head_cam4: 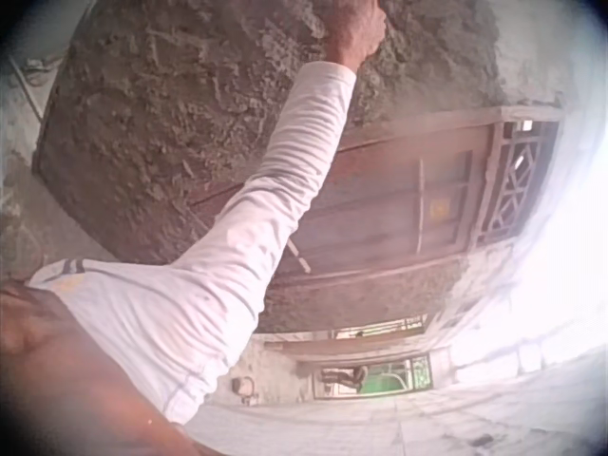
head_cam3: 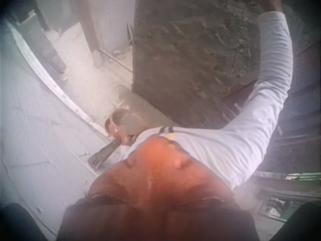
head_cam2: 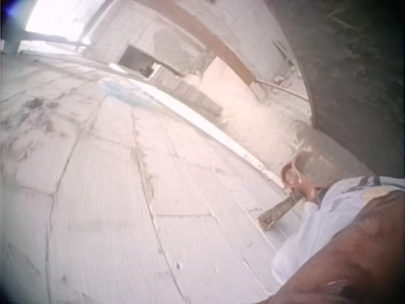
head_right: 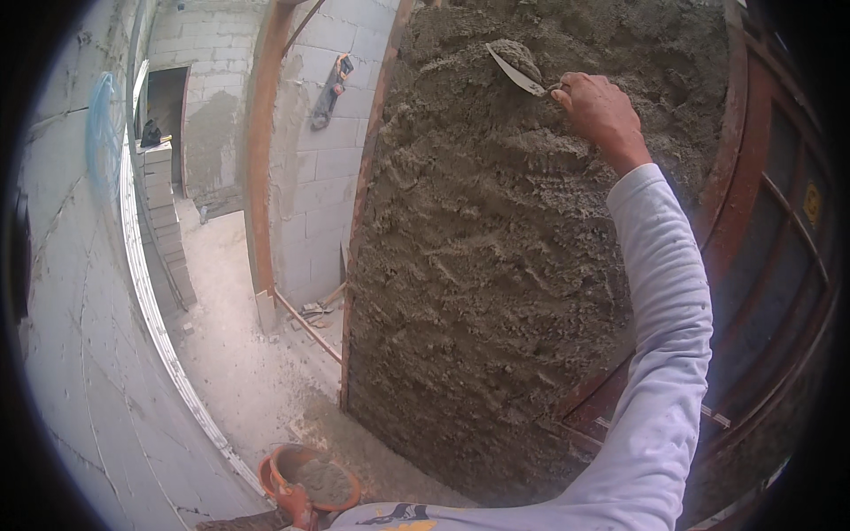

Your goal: The person scoops wet cement from an orange basin with a trowel and applies it to a wall section next to a metal gate. After spreading the cement, the person uses a long wooden plank to level and smooth the surface.

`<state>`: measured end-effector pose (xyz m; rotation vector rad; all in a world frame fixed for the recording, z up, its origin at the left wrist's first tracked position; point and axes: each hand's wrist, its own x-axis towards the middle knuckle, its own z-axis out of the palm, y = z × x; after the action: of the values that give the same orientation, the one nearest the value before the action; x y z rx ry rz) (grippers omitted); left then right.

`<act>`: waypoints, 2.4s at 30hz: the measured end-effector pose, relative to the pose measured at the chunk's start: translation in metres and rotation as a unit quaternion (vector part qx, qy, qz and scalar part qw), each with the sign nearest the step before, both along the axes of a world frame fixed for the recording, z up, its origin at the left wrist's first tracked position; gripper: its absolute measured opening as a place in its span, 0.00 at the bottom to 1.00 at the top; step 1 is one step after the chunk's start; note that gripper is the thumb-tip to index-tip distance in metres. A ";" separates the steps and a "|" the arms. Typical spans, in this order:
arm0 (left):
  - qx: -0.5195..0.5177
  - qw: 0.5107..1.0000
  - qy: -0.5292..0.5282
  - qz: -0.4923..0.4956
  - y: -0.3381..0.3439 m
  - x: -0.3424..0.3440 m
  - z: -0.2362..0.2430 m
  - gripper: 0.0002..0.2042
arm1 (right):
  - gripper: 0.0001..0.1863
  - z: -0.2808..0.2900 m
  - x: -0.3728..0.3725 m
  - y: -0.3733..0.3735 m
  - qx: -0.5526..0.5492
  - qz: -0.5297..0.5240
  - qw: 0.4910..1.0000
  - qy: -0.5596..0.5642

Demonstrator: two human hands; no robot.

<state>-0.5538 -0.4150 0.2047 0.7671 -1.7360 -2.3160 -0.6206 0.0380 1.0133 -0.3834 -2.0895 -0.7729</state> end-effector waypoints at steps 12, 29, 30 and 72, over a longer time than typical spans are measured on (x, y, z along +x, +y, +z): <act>-0.091 0.989 0.048 0.103 0.033 0.039 0.104 0.22 | 0.24 0.015 0.009 -0.104 -0.264 0.491 0.815 -0.160; -0.114 0.992 -0.029 0.055 -0.016 0.042 -0.014 0.15 | 0.26 -0.014 -0.134 -0.061 -0.181 0.229 0.956 -0.010; -0.061 0.995 -0.054 0.063 -0.023 0.034 -0.041 0.15 | 0.26 -0.026 -0.151 -0.056 -0.187 0.185 0.964 -0.033; -0.082 0.991 -0.102 0.009 -0.003 0.004 0.012 0.17 | 0.24 -0.035 -0.207 -0.042 -0.448 0.508 0.725 0.127</act>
<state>-0.5498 -0.4183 0.2170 1.0134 -1.9622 -2.1138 -0.8277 -0.0043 0.9782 0.2006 -1.8548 0.9339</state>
